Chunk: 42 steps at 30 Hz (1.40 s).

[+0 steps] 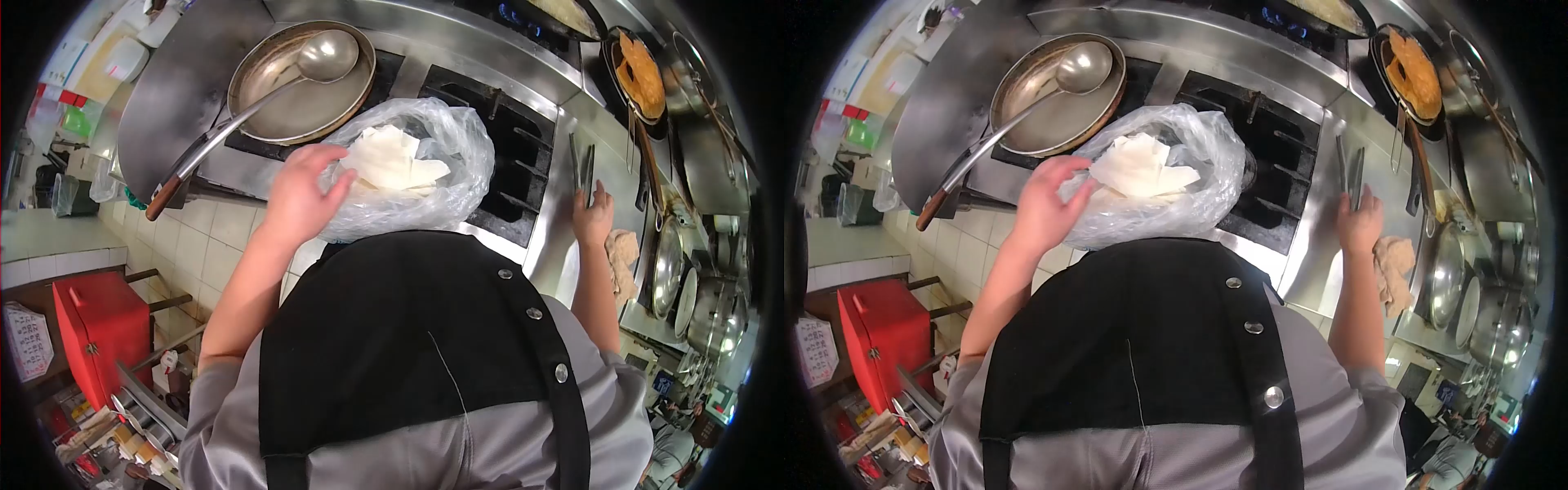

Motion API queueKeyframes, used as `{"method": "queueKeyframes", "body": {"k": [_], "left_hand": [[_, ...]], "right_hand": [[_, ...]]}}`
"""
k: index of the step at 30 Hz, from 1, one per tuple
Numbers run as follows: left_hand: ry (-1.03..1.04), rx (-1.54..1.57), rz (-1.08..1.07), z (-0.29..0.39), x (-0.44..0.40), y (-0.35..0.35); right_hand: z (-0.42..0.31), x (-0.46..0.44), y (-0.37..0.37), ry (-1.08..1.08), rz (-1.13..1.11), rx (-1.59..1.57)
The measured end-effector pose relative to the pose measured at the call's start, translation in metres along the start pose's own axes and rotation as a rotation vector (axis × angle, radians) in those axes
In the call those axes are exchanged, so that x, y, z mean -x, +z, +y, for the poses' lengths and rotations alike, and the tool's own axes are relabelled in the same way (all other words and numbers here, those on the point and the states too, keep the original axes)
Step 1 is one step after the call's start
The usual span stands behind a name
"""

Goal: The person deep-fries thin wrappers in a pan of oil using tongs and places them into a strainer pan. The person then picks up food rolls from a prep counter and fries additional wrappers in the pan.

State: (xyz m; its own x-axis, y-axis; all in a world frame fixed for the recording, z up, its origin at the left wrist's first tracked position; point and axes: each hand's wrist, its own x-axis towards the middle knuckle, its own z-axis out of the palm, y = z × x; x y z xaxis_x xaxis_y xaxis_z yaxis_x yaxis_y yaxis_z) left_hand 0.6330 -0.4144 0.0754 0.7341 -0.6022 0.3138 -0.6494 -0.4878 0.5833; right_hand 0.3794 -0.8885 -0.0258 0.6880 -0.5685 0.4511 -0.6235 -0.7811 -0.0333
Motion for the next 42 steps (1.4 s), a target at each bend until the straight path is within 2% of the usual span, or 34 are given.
{"method": "queueKeyframes", "body": {"k": [3,4,6,9,12,15,17,18,19,20,21,22,23,24,26,27,28,32,34,37,40,41,42], "left_hand": [[0.091,-0.350,-0.085,-0.006,-0.009,0.016],[0.025,-0.432,-0.157,-0.004,-0.011,0.019],[-0.109,-0.597,-0.303,0.001,-0.014,0.023],[-0.430,-0.549,-0.578,-0.002,-0.027,0.027],[-0.523,-0.222,-0.459,-0.007,-0.028,0.032],[-0.512,-0.006,-0.317,-0.018,-0.032,0.049],[-0.338,0.392,-0.070,-0.020,-0.031,0.062],[-0.291,0.631,-0.026,0.004,-0.033,0.052],[-0.202,0.479,-0.041,0.004,-0.037,0.051],[-0.247,0.403,-0.086,0.018,-0.041,0.036],[-0.197,0.414,-0.145,0.021,-0.047,0.032],[-0.026,0.343,-0.069,0.030,-0.050,0.025],[-0.011,0.262,-0.122,0.051,-0.050,-0.001],[0.176,0.240,-0.012,0.042,-0.055,0.023],[0.160,0.181,-0.071,0.050,-0.056,0.027],[0.150,0.223,-0.065,0.058,-0.047,0.015],[0.145,0.268,-0.064,0.069,-0.038,0.003],[0.062,0.277,0.081,0.059,-0.013,0.009],[0.007,0.245,0.113,0.051,-0.004,0.010],[-0.047,0.213,0.158,0.042,0.008,0.012],[-0.042,0.256,0.140,0.053,0.029,-0.003],[-0.016,0.178,0.197,0.048,0.028,0.004],[0.017,0.101,0.246,0.041,0.023,0.013]], "right_hand": [[-0.064,-0.012,-0.039,-0.021,-0.121,-0.336],[-0.077,-0.015,-0.040,-0.080,-0.105,-0.484],[-0.125,-0.023,-0.068,-0.170,-0.095,-0.580],[-0.168,-0.030,-0.092,-0.267,-0.146,-0.735],[-0.192,-0.032,-0.097,-0.341,-0.248,-0.845],[-0.213,-0.041,-0.108,-0.410,-0.369,-0.882],[-0.234,-0.056,-0.117,-0.496,-0.407,-0.871],[-0.242,-0.060,-0.118,-0.551,-0.358,-0.961],[-0.250,-0.068,-0.123,-0.593,-0.381,-0.933],[-0.261,-0.075,-0.124,-0.584,-0.418,-1.009],[-0.273,-0.083,-0.143,-0.672,-0.458,-0.964],[-0.281,-0.090,-0.146,-0.740,-0.458,-0.977],[-0.291,-0.094,-0.157,-0.795,-0.495,-0.942],[-0.298,-0.098,-0.163,-0.891,-0.499,-0.967],[-0.309,-0.109,-0.164,-0.977,-0.664,-1.044],[-0.312,-0.118,-0.159,-1.010,-0.819,-1.070],[-0.316,-0.111,-0.169,-0.998,-0.777,-1.106],[-0.322,-0.138,-0.135,-1.032,-1.213,-0.839],[-0.336,-0.127,-0.155,-1.338,-0.981,-0.665],[-0.341,-0.123,-0.163,-0.991,-1.167,-0.628],[-0.349,-0.121,-0.196,-1.164,-0.988,-0.594],[-0.349,-0.122,-0.199,-1.196,-0.948,-0.579],[-0.350,-0.131,-0.191,-1.182,-1.035,-0.698]]}}
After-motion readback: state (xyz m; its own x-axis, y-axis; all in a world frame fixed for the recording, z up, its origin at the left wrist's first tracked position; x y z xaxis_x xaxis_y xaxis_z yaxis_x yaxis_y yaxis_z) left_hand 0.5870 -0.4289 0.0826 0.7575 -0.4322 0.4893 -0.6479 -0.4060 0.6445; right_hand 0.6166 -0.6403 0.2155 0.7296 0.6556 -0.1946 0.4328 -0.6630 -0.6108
